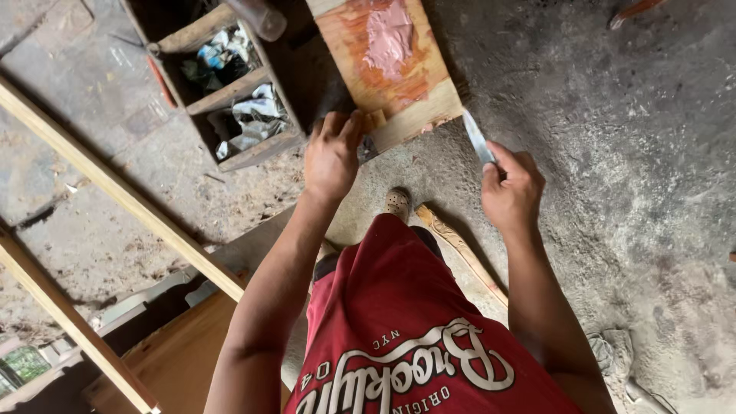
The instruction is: The person applies pink filler to the ends of wooden strips using a metal spatula and joins them to form rectangular frames. The person repeatedly applies filler to the ends of the strips and assembles them into frame structures on a workbench.
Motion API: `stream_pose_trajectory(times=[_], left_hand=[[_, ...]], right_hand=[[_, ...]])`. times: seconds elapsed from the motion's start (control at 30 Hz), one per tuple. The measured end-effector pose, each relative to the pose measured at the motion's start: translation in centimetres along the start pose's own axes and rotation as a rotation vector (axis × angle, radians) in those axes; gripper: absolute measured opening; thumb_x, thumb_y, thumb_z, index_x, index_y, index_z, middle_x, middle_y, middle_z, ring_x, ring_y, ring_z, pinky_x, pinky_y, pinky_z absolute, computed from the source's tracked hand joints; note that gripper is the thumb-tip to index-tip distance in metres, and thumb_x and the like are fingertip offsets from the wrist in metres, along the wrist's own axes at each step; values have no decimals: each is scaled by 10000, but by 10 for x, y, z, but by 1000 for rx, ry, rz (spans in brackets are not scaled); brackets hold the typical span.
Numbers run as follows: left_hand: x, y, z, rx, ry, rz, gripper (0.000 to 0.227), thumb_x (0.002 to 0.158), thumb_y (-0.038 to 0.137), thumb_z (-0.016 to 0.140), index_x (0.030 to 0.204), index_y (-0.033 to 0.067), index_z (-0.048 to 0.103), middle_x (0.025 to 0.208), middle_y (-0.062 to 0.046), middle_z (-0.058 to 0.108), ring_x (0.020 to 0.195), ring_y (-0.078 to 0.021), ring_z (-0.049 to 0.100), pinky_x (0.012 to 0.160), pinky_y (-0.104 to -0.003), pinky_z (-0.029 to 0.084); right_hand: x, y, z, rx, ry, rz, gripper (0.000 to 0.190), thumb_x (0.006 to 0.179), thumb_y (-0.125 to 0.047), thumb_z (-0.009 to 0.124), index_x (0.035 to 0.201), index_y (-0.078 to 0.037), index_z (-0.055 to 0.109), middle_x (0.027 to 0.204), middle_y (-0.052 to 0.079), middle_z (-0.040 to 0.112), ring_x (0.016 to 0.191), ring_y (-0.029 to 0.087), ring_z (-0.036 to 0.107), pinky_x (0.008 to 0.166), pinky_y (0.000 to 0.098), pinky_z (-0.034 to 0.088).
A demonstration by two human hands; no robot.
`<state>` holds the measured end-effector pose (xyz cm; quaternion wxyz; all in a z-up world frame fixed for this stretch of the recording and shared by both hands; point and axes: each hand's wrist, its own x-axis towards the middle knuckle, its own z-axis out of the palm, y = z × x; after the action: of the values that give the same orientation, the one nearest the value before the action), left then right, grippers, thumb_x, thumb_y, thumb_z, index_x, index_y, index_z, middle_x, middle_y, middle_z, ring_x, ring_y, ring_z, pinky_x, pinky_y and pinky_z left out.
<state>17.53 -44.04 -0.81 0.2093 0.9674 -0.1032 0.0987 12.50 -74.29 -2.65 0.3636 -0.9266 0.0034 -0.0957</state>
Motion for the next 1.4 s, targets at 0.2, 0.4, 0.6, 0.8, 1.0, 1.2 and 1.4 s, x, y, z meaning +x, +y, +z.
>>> stream_pose_trajectory(times=[0.2,0.4,0.6,0.8,1.0,1.2,1.4], left_hand=[[-3,-3,6,-10,29,-32,341,950,154,716,1286,102,684,1121,-125,657,1010,-358,643,809,-458,575],[-6,-1,4,36,6,-51,337,952,175,746,1277,105,693,1132,-142,653,1024,-375,642,780,-468,576],[-9,-2,7,0,8,-54,365,932,160,741,1288,107,682,1110,-121,651,1011,-364,646,802,-473,580],[-6,-2,7,-13,20,-51,379,928,154,730,1300,117,663,1131,-135,645,1013,-381,642,785,-475,570],[-15,-6,10,-22,16,-52,377,945,145,716,1317,126,664,1124,-152,635,1005,-406,628,802,-506,565],[-17,-12,12,3,62,-60,363,976,113,680,1339,121,661,1154,-166,639,1016,-410,629,832,-497,570],[-6,-3,14,-26,94,-66,317,970,158,707,1282,112,681,1083,-174,650,950,-420,629,774,-506,556]], right_hand=[[-13,5,29,109,-67,186,323,971,-9,672,1287,-58,714,1032,140,667,773,243,678,562,355,546],[-36,-5,59,142,-51,-165,404,945,23,684,1347,-28,677,976,141,637,793,202,648,615,298,541],[-25,11,58,174,37,-75,330,1011,32,660,1329,-51,692,1011,113,661,732,146,637,514,241,509],[-21,-11,53,327,-139,-27,279,1008,13,647,1274,-57,697,939,97,684,638,116,643,437,216,492],[-10,-6,31,-25,-65,-263,407,896,-1,676,1303,-9,697,951,152,609,829,265,626,670,397,551],[1,1,30,35,-79,-206,412,961,28,640,1372,9,657,1018,168,614,817,260,649,652,361,549],[13,2,23,-58,-145,-54,369,929,-10,691,1298,-6,696,976,161,635,745,272,651,549,349,551]])
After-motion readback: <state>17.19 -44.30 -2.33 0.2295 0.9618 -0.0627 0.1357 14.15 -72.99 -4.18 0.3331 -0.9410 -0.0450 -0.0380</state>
